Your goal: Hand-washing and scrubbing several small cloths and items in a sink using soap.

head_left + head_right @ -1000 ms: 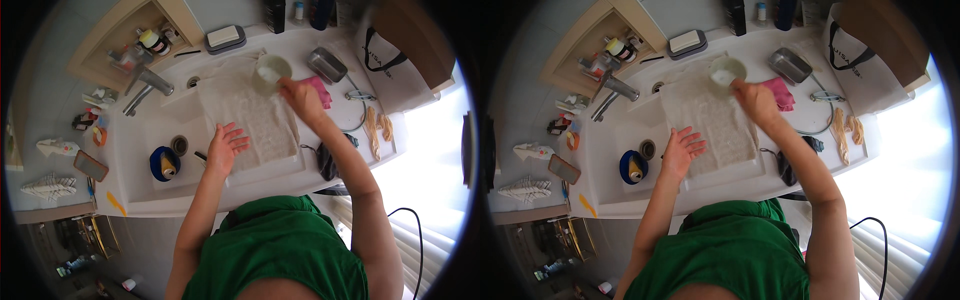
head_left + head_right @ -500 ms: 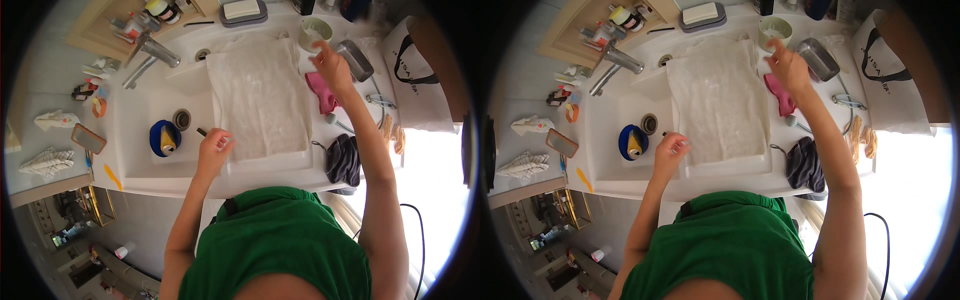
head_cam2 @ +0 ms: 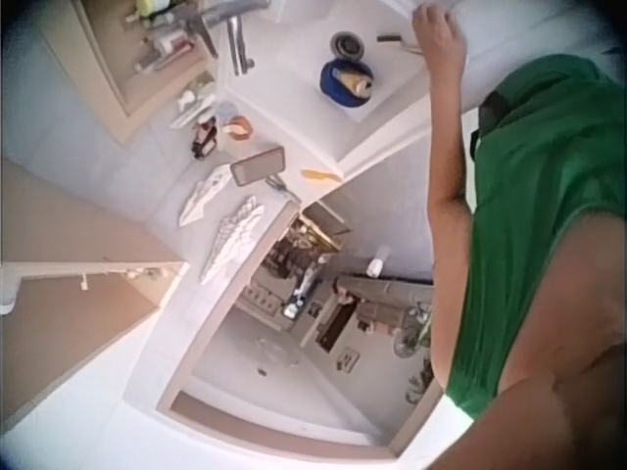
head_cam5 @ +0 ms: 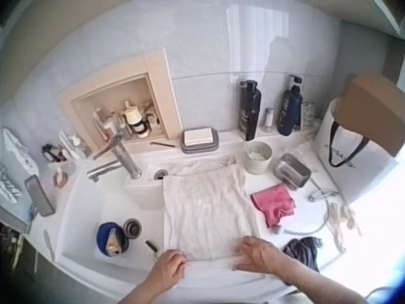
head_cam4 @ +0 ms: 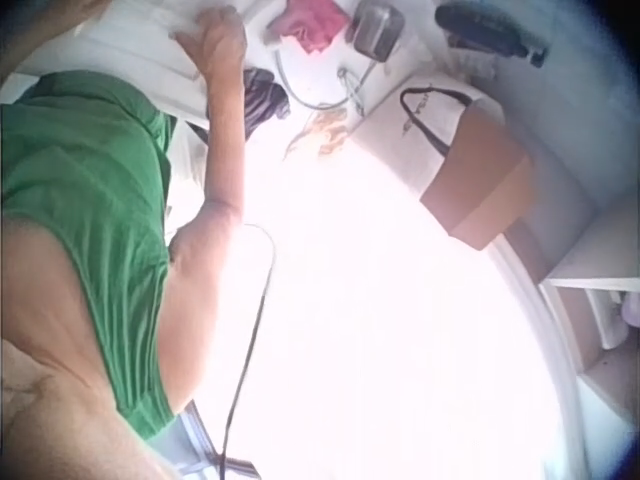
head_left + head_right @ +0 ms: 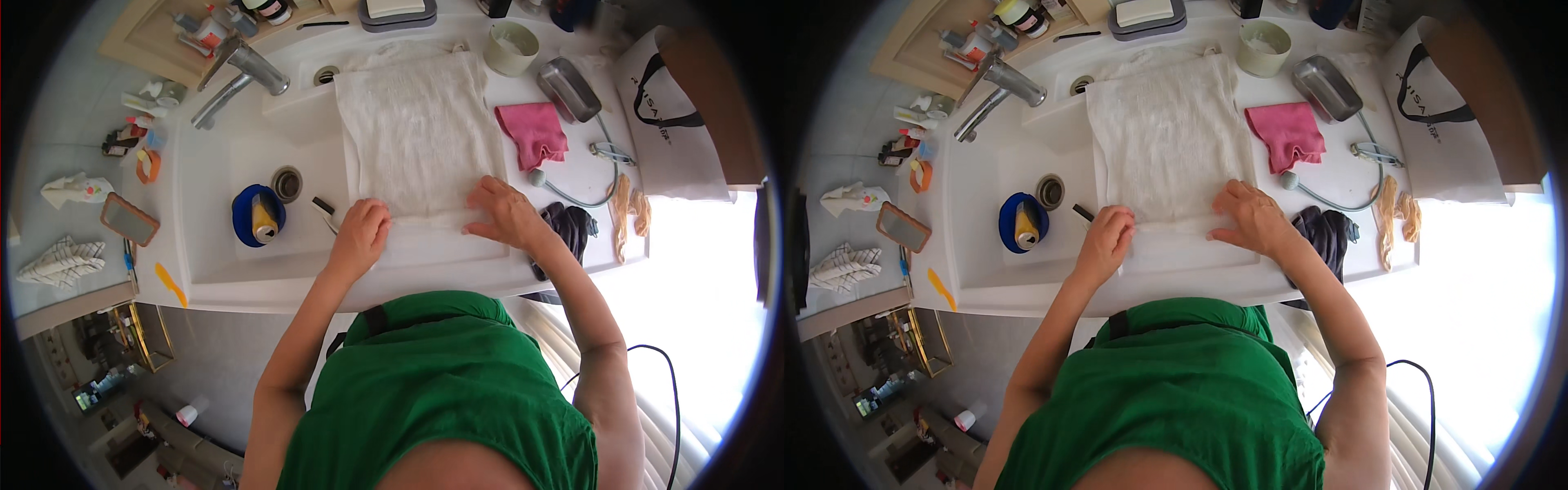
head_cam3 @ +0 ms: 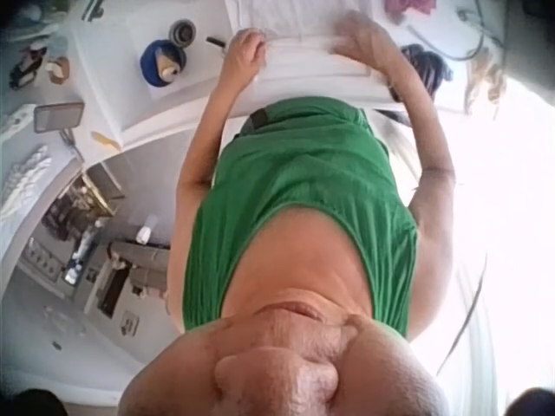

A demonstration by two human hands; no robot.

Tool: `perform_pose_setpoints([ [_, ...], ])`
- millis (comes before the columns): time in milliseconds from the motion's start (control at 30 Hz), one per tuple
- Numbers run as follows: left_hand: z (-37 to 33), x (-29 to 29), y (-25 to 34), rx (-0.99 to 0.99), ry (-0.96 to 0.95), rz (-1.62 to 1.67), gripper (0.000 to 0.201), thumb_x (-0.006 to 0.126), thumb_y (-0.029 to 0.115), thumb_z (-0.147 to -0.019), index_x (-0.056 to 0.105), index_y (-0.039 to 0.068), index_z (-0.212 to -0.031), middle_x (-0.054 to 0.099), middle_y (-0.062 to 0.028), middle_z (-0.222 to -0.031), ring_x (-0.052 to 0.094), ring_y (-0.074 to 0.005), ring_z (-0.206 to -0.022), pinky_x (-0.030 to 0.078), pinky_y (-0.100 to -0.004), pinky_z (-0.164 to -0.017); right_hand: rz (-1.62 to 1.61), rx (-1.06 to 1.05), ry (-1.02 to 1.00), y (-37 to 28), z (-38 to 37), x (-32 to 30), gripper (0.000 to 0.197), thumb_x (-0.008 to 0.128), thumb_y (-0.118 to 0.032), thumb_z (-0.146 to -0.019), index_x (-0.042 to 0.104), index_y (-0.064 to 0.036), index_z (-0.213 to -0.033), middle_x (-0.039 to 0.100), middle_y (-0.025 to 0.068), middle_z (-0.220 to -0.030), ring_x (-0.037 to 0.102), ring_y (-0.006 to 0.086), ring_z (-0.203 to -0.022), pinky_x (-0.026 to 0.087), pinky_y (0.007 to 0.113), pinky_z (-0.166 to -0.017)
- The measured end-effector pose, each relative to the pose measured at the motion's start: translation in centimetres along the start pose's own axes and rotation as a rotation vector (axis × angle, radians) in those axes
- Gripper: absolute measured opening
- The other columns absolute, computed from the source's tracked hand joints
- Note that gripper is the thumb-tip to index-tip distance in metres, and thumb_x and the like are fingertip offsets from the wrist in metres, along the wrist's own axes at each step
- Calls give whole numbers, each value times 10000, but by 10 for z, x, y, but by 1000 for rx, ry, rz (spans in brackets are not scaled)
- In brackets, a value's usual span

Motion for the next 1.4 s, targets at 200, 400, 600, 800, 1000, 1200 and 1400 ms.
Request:
perform_pose_setpoints([
  [200,2,-7,-1,-74,12,30,86,531,106,-926,536,24,-901,582,-125,-842,549,-305,-851,437,-386,-761,97,-35,188,-7,9,1,211,691,-113,-766,588,-60,-943,565,107,-989,559,311,-985,473,406,-856],
  [400,19,-16,11,-251,-162,219,122,530,142,-937,509,31,-890,542,-136,-716,536,-286,-681,425,-370,-632,-77,53,156,-38,36,-33,146,585,-79,-843,576,-32,-981,630,165,-939,600,359,-898,483,433,-775],
  [600,43,-17,42,-369,-568,559,165,505,169,-981,516,28,-896,476,9,-748,431,-76,-724,393,-241,-672,-228,121,-156,-63,75,-46,135,546,-108,-905,592,-43,-1014,646,183,-810,628,367,-795,485,427,-730],
  [800,42,-15,39,-399,-592,857,187,501,212,-994,536,58,-894,476,50,-808,426,-50,-790,390,-219,-704,-344,173,-399,-67,68,-52,179,542,-129,-925,602,-40,-1068,635,156,-778,618,286,-720,465,377,-702],
  [1000,3,-31,9,-732,-370,993,161,592,265,-947,575,107,-928,514,75,-845,473,-41,-801,399,-206,-691,-222,79,-162,-36,7,-79,188,556,-116,-913,602,-55,-1085,666,130,-924,638,240,-853,473,359,-770],
  [1200,-70,-62,-22,-518,-255,968,121,650,126,-874,570,79,-952,588,44,-864,523,-34,-747,384,-204,-633,-65,132,93,-31,-79,-120,175,548,-92,-893,630,-55,-1043,663,182,-910,645,325,-857,482,391,-783],
  [1400,-181,-82,-110,-382,94,431,134,654,93,-835,589,39,-939,621,-13,-799,569,-102,-731,443,-258,-644,100,47,378,28,-182,-124,181,557,-120,-886,657,-70,-1028,665,197,-900,631,368,-886,494,432,-802],
])
Point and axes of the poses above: each hand's wrist, its own z-axis away from the middle knuckle, its own x-axis out of the palm, y = z × x, the point moved 6 cm from there along -z, towards the middle knuckle
